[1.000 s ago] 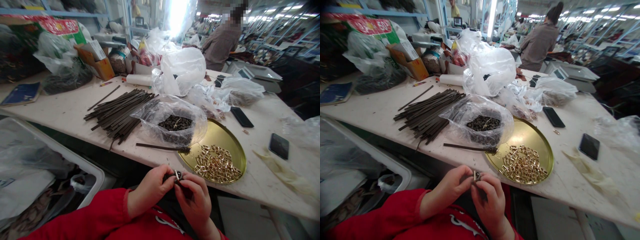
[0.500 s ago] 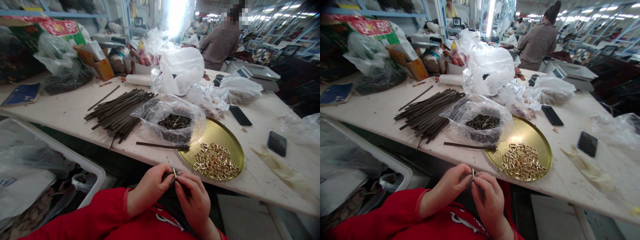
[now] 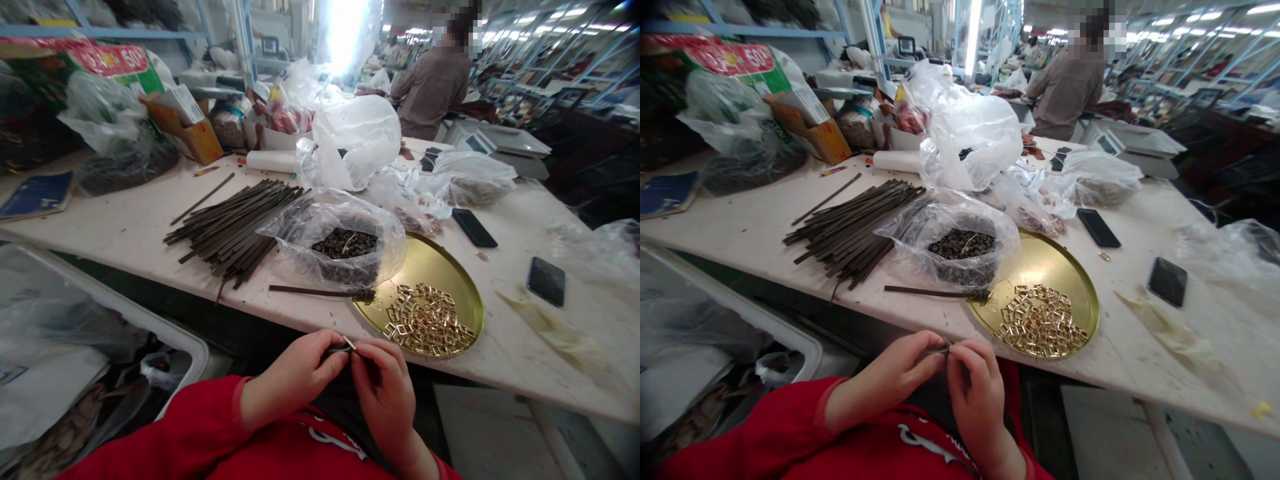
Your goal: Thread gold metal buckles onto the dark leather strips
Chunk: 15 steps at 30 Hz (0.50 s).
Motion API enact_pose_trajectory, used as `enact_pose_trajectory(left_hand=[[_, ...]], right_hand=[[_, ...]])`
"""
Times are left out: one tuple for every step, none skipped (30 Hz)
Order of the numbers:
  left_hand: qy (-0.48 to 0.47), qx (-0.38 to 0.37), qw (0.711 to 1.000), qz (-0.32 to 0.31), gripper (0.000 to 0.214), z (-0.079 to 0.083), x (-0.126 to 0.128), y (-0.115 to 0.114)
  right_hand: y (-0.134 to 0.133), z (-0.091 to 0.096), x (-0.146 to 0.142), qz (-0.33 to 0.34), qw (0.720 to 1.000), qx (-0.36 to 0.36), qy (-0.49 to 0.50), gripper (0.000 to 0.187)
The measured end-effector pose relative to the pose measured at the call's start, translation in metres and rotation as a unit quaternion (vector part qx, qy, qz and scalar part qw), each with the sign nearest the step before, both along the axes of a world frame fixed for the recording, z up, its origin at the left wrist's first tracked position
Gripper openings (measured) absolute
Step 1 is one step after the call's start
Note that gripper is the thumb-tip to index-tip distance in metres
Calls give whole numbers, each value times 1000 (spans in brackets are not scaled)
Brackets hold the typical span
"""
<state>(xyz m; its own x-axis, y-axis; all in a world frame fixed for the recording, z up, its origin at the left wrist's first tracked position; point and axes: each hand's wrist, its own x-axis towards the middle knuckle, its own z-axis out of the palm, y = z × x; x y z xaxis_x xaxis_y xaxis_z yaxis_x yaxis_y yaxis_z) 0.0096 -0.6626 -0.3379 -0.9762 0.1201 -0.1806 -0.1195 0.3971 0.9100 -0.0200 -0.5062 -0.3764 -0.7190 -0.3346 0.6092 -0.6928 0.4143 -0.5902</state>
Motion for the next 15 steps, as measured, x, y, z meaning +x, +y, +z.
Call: enact_pose_trajectory(left_hand=[[5, -3, 1000, 4, 19, 0, -1, 0], [4, -5, 1000, 7, 19, -1, -3, 0], [-2, -7, 1000, 11, 19, -1, -4, 1], [-9, -8, 1000, 16, 18, -1, -5, 1], [-14, -9, 1000, 21, 18, -1, -7, 1], [-15, -9, 1000, 22, 18, -1, -8, 1], [-12, -10, 1000, 20, 18, -2, -9, 1], [-8, -12, 1000, 16, 18, -2, -10, 1], [-5, -16, 1000, 12, 18, -3, -11, 1], [-3, -23, 1000, 7, 18, -3, -11, 1], [-4, -32, 999, 4, 17, -3, -12, 1], [-7, -43, 999, 1, 16, -3, -12, 0], [-10, -55, 998, -1, 16, -3, -12, 0], [-11, -66, 998, -6, 16, -2, -12, 0], [-11, -77, 997, -12, 16, -1, -11, 0]], right_hand=[[-1, 0, 0, -7, 1000, -6, -12, 21], [-1, 0, -1, -10, 1000, -10, -22, 20], [-1, 0, -1, -11, 999, -11, -31, 19], [-1, 0, -2, -10, 999, -8, -38, 19], [-1, 0, -4, -7, 999, -1, -45, 20], [-1, 1, -5, 2, 998, 12, -54, 22], [0, 1, -7, 20, 997, 27, -65, 25], [0, 1, -9, 44, 995, 42, -79, 27], [1, 1, -11, 72, 991, 54, -95, 29], [1, 2, -13, 99, 987, 60, -113, 29], [2, 2, -14, 120, 982, 62, -135, 28], [2, 3, -16, 133, 977, 59, -159, 26], [3, 4, -17, 140, 972, 53, -184, 24], [3, 5, -18, 142, 966, 46, -210, 22], [4, 5, -18, 144, 960, 39, -238, 20]])
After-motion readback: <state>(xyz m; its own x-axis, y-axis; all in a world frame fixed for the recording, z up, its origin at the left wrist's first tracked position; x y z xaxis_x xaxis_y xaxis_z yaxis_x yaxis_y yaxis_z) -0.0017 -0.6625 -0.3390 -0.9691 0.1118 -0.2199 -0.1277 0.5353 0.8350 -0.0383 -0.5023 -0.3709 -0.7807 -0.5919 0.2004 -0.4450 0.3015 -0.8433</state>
